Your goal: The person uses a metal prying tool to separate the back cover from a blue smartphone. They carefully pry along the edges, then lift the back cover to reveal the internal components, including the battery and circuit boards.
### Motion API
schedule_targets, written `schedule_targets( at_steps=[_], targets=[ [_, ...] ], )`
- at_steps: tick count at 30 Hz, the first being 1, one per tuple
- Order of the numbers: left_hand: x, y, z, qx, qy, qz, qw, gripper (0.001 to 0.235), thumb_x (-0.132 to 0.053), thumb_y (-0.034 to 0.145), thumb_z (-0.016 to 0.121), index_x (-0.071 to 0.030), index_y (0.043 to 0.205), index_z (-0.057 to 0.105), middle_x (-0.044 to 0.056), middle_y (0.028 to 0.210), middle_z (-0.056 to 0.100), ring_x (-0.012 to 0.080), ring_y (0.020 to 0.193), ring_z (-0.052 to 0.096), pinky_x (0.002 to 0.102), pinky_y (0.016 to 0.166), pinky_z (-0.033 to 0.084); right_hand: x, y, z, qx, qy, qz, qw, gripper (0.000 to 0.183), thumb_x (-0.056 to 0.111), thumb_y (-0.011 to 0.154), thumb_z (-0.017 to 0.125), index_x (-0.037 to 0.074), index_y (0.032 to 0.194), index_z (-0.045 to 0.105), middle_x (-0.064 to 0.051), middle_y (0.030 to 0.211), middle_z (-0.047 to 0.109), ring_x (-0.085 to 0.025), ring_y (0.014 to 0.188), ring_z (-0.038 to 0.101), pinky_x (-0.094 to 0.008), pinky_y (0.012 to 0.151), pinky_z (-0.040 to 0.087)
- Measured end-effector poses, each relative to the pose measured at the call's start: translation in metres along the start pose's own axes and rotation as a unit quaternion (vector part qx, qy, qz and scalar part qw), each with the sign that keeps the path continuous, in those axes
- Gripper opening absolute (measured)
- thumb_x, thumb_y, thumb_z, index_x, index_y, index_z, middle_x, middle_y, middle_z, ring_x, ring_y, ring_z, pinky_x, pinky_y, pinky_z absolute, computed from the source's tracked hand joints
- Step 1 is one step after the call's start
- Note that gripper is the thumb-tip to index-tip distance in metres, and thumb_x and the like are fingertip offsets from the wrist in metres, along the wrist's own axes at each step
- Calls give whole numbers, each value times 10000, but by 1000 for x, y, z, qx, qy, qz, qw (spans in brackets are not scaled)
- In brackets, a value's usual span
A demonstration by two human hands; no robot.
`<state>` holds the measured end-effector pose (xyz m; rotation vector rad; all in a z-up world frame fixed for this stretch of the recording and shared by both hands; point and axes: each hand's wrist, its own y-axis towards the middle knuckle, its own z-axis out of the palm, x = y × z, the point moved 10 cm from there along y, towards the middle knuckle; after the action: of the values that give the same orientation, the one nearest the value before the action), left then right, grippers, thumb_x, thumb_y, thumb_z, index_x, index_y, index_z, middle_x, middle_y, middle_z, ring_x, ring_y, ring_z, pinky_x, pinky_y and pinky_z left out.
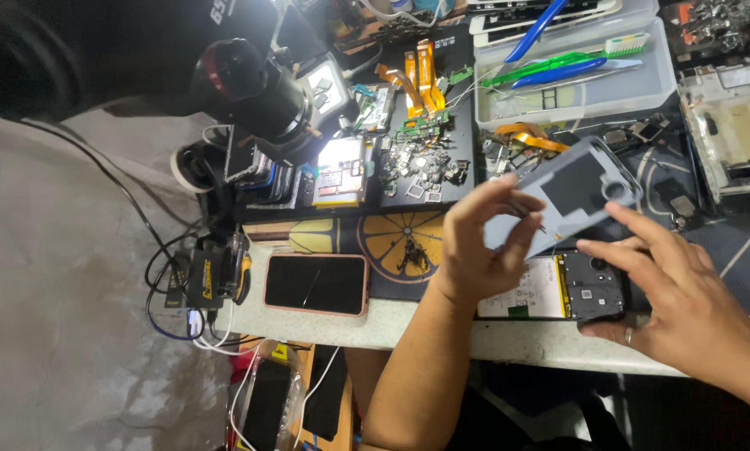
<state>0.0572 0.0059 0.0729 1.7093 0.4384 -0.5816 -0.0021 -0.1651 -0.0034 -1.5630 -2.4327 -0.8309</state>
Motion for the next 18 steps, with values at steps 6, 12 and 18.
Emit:
schedule_targets(
  at_steps=[6, 12, 18],
  targets=[
    [-15, -22, -34, -52, -25, -29, 998, 594, 99, 1055, 630, -46, 1507, 274, 189, 998, 701, 187, 809, 710, 276, 773, 589, -8, 3, 10, 55, -15, 34, 998, 1043, 600, 505, 818, 213, 1432, 534, -70, 1546, 475, -304, 1297, 528, -500, 1065, 429],
    [-31, -71, -49, -114, 65, -55, 990, 617, 104, 1060, 609, -83, 1520, 242, 231, 1011, 688, 227, 878, 693, 323, 842, 592, -7, -2, 20, 86, -101, 31, 991, 1052, 681, 508, 770, 219, 1432, 567, -91, 1463, 506, -305, 1264, 535, -485, 1063, 459],
    [1, -89, -70, -219, -11, -140, 965, 652, 108, 1029, 611, -84, 1516, 224, 206, 1092, 695, 239, 955, 701, 354, 926, 590, 12, 0, 11, 64, -130, -14, 989, 1026, 728, 579, 708, 171, 1432, 583, -146, 1402, 549, -336, 1271, 552, -483, 1027, 486]
  ],
)
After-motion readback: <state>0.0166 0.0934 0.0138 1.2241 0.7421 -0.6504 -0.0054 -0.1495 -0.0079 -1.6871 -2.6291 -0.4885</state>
